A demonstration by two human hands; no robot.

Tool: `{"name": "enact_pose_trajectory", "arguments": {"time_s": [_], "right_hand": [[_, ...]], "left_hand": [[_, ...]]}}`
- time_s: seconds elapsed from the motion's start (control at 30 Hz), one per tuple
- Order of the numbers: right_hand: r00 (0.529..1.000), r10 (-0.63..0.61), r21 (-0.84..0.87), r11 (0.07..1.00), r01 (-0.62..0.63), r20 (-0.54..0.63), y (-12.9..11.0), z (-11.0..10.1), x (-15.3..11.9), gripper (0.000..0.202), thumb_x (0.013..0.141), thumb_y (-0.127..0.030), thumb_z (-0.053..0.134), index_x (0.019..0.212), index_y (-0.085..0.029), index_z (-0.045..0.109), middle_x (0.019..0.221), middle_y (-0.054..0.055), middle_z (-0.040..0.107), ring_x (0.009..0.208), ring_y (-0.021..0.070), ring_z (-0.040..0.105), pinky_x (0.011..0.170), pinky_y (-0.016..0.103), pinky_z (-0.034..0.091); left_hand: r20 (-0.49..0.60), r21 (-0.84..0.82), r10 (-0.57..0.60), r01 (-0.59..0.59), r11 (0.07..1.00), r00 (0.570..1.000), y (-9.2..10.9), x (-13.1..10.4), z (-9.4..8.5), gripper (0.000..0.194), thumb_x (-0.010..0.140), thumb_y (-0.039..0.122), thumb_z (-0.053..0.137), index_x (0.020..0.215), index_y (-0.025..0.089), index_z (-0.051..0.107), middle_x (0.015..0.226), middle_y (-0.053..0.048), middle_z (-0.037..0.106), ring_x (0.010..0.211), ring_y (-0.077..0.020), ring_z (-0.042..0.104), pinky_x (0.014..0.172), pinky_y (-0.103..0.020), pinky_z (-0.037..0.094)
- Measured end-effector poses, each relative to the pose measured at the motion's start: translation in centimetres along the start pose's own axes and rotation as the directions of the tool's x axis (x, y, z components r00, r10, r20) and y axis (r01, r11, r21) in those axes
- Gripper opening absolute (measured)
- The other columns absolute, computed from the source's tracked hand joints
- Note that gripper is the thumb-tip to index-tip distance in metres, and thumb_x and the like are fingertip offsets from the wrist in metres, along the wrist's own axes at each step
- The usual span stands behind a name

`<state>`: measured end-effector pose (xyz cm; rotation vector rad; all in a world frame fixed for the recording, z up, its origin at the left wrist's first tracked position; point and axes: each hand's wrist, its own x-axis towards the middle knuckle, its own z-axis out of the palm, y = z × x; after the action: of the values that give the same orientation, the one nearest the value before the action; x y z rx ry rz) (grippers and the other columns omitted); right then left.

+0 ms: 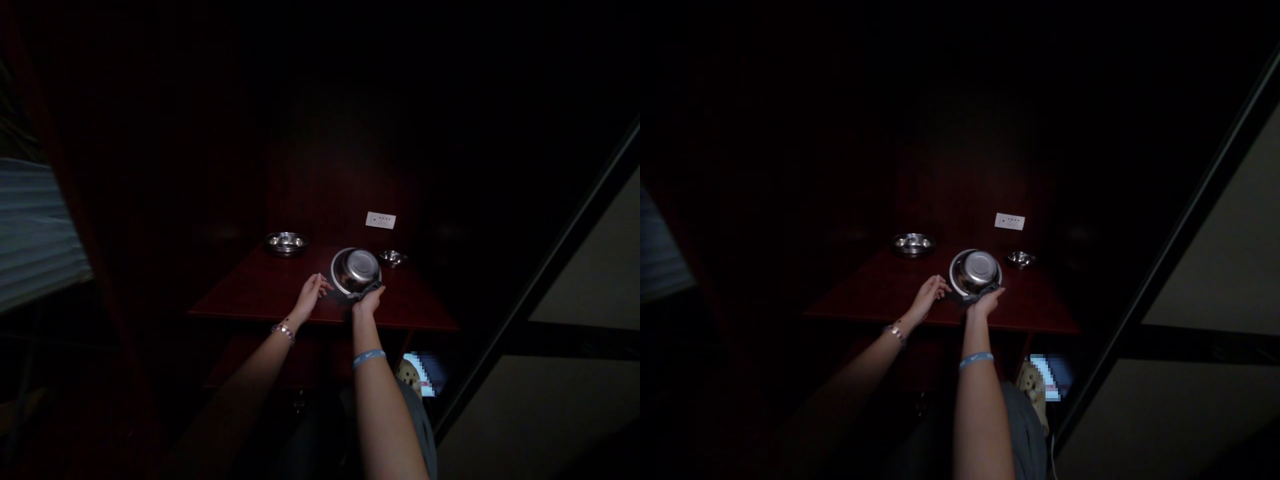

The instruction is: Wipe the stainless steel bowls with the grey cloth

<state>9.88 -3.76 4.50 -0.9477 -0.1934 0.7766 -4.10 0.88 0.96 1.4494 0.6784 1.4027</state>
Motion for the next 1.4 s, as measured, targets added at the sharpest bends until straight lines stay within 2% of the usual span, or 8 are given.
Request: {"name": "enact_pose_trajectory", "arguments": {"time_s": [0.1,0.23,0.5,0.73,1.03,1.27,1.4], "right_hand": [[0.990,0.084,0.067,0.995,-0.077,-0.113,-0.3,0.2,-0.2,0.056,0.096,-0.047,0.025,0.120,-0.010,0.059,0.102,0.010,0.070,0.088,0.0143,0.068,0.074,0.026,0.055],[0.990,0.109,0.050,0.993,-0.105,-0.091,0.0,0.4,-0.4,0.055,0.095,-0.049,0.031,0.117,-0.009,0.060,0.103,0.012,0.070,0.089,0.0159,0.068,0.072,0.027,0.056],[0.991,0.127,0.027,0.992,-0.126,-0.047,0.7,0.6,0.0,0.054,0.095,-0.049,0.029,0.116,-0.011,0.061,0.094,0.009,0.071,0.083,0.0151,0.068,0.072,0.028,0.055],[0.983,0.136,0.041,0.990,-0.132,-0.121,0.8,0.3,0.4,0.056,0.093,-0.050,0.035,0.116,-0.007,0.060,0.096,0.011,0.070,0.084,0.0174,0.068,0.075,0.030,0.055],[0.992,0.095,-0.034,0.995,-0.098,-0.089,1.1,0.2,0.3,0.058,0.094,-0.050,0.030,0.118,-0.006,0.059,0.098,0.012,0.070,0.087,0.0177,0.069,0.073,0.030,0.056],[0.986,0.126,0.007,0.992,-0.126,-0.112,0.7,0.4,0.0,0.056,0.094,-0.048,0.034,0.116,-0.005,0.061,0.097,0.012,0.071,0.085,0.0172,0.069,0.071,0.027,0.056],[0.984,0.124,-0.019,0.992,-0.128,-0.127,0.5,0.4,-0.2,0.058,0.094,-0.048,0.032,0.119,-0.003,0.059,0.097,0.013,0.070,0.085,0.0170,0.069,0.071,0.027,0.056]], "left_hand": [[0.012,0.016,-0.003,0.003,1.000,1.000,-0.3,0.1,-0.1,0.039,0.083,0.056,0.048,0.081,0.017,0.051,0.065,-0.002,0.065,0.053,-0.0100,0.051,0.049,-0.021,0.034],[-0.001,0.056,0.015,-0.015,0.998,1.000,-0.2,0.1,-0.1,0.035,0.083,0.051,0.049,0.078,0.017,0.055,0.064,-0.003,0.064,0.054,-0.0109,0.051,0.050,-0.023,0.034],[-0.016,0.063,0.001,0.000,0.998,1.000,-0.3,0.2,0.0,0.029,0.082,0.045,0.051,0.077,0.017,0.055,0.059,0.000,0.060,0.052,-0.0104,0.050,0.051,-0.023,0.035],[-0.005,0.034,0.009,-0.009,0.999,1.000,0.0,0.0,0.1,0.030,0.083,0.046,0.050,0.076,0.017,0.055,0.059,0.000,0.059,0.053,-0.0106,0.049,0.054,-0.024,0.036],[-0.033,0.063,0.036,-0.034,0.997,0.999,-0.3,0.0,-0.1,0.029,0.083,0.044,0.048,0.069,0.019,0.053,0.053,0.003,0.050,0.052,-0.0122,0.046,0.054,-0.026,0.034],[-0.027,0.007,0.049,-0.049,0.999,0.998,-0.2,-0.2,0.0,0.032,0.083,0.049,0.052,0.077,0.017,0.055,0.056,0.002,0.054,0.053,-0.0107,0.047,0.054,-0.024,0.035],[-0.030,0.010,0.062,-0.061,0.998,0.998,0.1,-0.3,0.1,0.035,0.085,0.049,0.051,0.072,0.017,0.054,0.055,0.002,0.054,0.052,-0.0098,0.047,0.054,-0.023,0.035]]}}
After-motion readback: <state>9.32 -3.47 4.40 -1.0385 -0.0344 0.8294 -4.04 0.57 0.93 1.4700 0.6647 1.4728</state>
